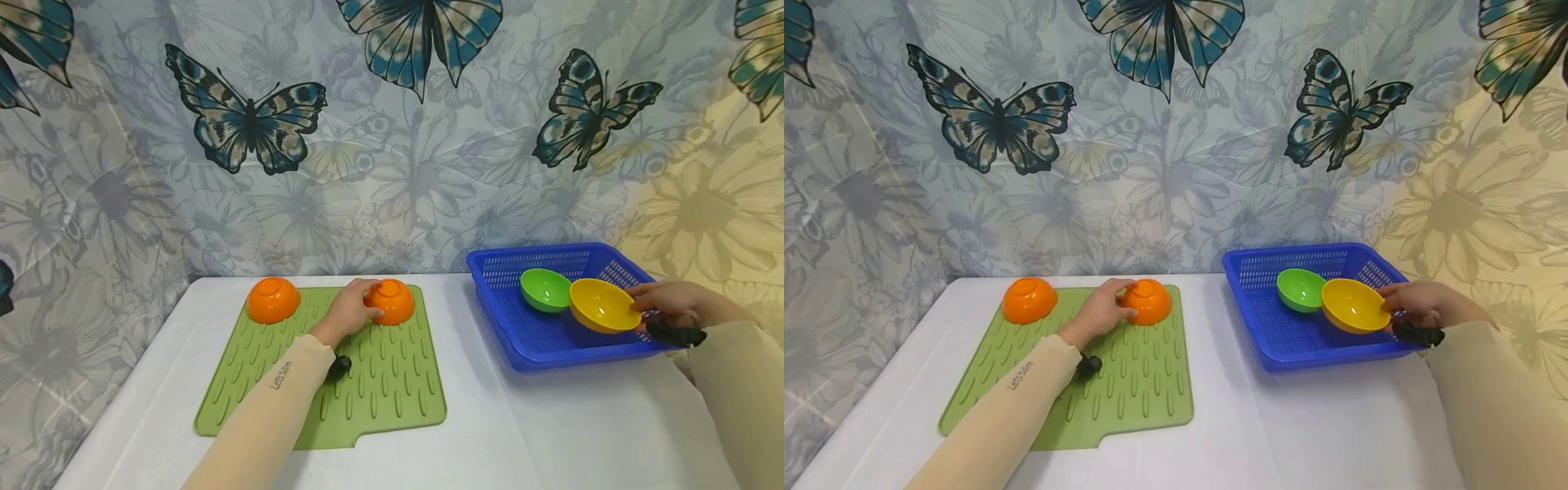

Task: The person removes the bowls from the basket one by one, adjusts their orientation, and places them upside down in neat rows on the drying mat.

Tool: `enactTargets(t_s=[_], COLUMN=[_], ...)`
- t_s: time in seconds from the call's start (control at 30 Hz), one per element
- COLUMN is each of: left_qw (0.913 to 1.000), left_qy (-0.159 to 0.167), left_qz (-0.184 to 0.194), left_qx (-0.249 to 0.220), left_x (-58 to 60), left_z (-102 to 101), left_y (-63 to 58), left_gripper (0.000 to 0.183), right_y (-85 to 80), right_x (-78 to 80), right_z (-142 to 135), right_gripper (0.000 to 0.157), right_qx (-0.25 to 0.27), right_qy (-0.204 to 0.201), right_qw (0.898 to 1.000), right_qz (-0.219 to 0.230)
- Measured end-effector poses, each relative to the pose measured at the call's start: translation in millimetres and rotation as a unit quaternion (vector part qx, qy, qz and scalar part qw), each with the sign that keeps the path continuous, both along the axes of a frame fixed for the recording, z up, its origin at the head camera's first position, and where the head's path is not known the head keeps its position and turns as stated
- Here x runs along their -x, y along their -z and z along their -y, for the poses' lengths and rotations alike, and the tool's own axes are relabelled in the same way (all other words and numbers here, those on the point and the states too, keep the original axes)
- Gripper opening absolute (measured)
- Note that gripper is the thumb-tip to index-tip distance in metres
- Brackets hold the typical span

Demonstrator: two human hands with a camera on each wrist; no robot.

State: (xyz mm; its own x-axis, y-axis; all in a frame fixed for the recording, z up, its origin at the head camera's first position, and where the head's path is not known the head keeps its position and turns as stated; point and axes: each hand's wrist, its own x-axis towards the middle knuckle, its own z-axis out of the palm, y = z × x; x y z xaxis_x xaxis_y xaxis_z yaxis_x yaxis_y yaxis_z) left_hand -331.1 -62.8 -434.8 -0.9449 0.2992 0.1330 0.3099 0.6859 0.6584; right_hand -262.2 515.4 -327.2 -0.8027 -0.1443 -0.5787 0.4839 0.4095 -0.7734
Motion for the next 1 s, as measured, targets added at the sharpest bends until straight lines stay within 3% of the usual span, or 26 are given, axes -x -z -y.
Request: enactTargets(t_s=[0.2, 0.37, 0.43, 0.6, 0.83, 1.0], left_qw=[1.0000, 1.0000, 1.0000, 1.0000, 0.9999, 0.9999], left_qy=[-0.001, 0.000, -0.001, 0.001, 0.009, 0.012], left_qz=[0.001, -0.002, 0.000, 0.002, -0.003, -0.006], left_qx=[-0.005, -0.005, -0.005, 0.001, 0.004, 0.010], left_x=[-2.5, -1.0, -0.1, 0.9, -0.3, -1.1], left_z=[0.3, 0.6, 0.6, 1.3, 1.7, 0.8], left_y=[-1.1, -0.1, 0.3, 0.9, -1.3, -2.1], left_gripper=[0.063, 0.063, 0.063, 0.063, 0.064, 0.064], right_y=[-0.5, -5.7, -8.4, -14.5, -23.0, -29.5], right_x=[-3.6, -3.4, -3.4, -7.4, -19.6, -26.4], right_z=[8.4, 17.8, 22.9, 39.8, 71.9, 102.6], right_gripper=[0.026, 0.022, 0.025, 0.022, 0.060, 0.067], right_qx=[0.035, 0.079, 0.092, 0.069, 0.015, -0.001], right_qy=[0.017, 0.003, 0.017, 0.066, 0.049, 0.034], right_qw=[0.999, 0.996, 0.995, 0.995, 0.994, 0.992], right_qz=[-0.037, -0.036, -0.032, -0.044, -0.094, -0.125])
